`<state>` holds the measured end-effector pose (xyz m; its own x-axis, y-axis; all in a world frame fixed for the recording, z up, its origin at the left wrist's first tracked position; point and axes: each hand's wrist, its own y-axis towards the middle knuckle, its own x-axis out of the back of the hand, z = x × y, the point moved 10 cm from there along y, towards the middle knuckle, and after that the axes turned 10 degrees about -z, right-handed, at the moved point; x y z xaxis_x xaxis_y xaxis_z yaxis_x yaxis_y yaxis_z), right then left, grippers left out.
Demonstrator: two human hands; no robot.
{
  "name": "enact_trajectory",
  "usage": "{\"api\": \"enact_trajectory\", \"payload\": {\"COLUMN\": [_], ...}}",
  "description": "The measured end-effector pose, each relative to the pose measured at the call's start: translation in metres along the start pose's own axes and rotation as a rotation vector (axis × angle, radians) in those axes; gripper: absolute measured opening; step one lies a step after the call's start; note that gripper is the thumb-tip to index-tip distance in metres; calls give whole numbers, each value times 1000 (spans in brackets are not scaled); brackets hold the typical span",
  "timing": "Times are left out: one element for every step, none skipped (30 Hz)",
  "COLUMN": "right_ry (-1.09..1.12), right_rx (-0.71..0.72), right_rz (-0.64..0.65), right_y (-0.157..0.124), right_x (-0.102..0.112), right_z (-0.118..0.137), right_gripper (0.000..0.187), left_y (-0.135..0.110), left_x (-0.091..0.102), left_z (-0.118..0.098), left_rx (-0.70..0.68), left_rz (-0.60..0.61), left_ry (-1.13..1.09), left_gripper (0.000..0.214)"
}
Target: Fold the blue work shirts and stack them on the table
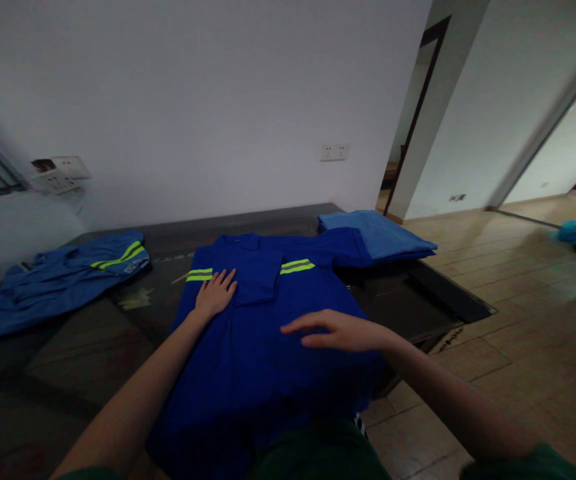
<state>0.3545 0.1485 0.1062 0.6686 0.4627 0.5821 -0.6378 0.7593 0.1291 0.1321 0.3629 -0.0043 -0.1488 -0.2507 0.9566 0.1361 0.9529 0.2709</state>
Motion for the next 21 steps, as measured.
{"api": "enact_trajectory", "payload": {"right_ry": [87,164,207,220,211,205,185,150,116,91,84,95,114,136,155,166,172,176,179,183,185], "right_rx": [-66,-147,-271,-413,-534,-614,-665,-693,-701,-702,-698,-686,-669,-649,-625,-604,-588,-579,-576,-577,-581], "right_rz": [-5,31,20,-21,-82,-139,-198,-263,-345,-417,-470,-506,-531,-548,-567,-589,-609,-632,-655,-676,-693], "right_y": [-29,-59,-89,-118,-145,-167,-184,-196,-204,-208,-209,-208,-205,-201,-197,-194,-193,-192,-194,-196,-198], "right_x": [12,17,23,28,33,35,35,36,36,35,32,26,20,13,8,3,0,-3,-6,-9,-12], "right_z": [-1,-7,-22,-43,-67,-88,-109,-129,-146,-161,-173,-182,-188,-190,-190,-188,-184,-181,-178,-176,-176], "right_gripper": [37,38,38,39,40,40,37,33,32,33,38,45,50,54,54,53,52,52,52,54,56], "left_y": [2,5,9,14,20,27,34,40,45,48,50,50,48,46,43,40,37,34,32,31,31], "left_x": [1,2,5,9,14,22,31,39,46,50,50,49,48,46,45,42,38,34,29,24,21], "left_z": [1,2,2,0,-6,-17,-34,-58,-91,-128,-165,-204,-244,-280,-312,-340,-364,-384,-401,-415,-424], "left_rx": [1,3,7,19,32,34,17,-18,-92,-175,-248,-325,-419,-497,-565,-626,-678,-722,-758,-780,-784], "left_rz": [1,5,9,10,1,-23,-56,-94,-126,-133,-128,-119,-126,-143,-174,-204,-224,-234,-232,-223,-212], "left_ry": [-19,-36,-49,-53,-51,-49,-51,-62,-90,-121,-148,-176,-211,-231,-236,-227,-207,-184,-164,-152,-150], "left_gripper": [56,55,53,52,51,50,49,47,45,43,43,45,48,51,54,57,59,61,61,60,57]}}
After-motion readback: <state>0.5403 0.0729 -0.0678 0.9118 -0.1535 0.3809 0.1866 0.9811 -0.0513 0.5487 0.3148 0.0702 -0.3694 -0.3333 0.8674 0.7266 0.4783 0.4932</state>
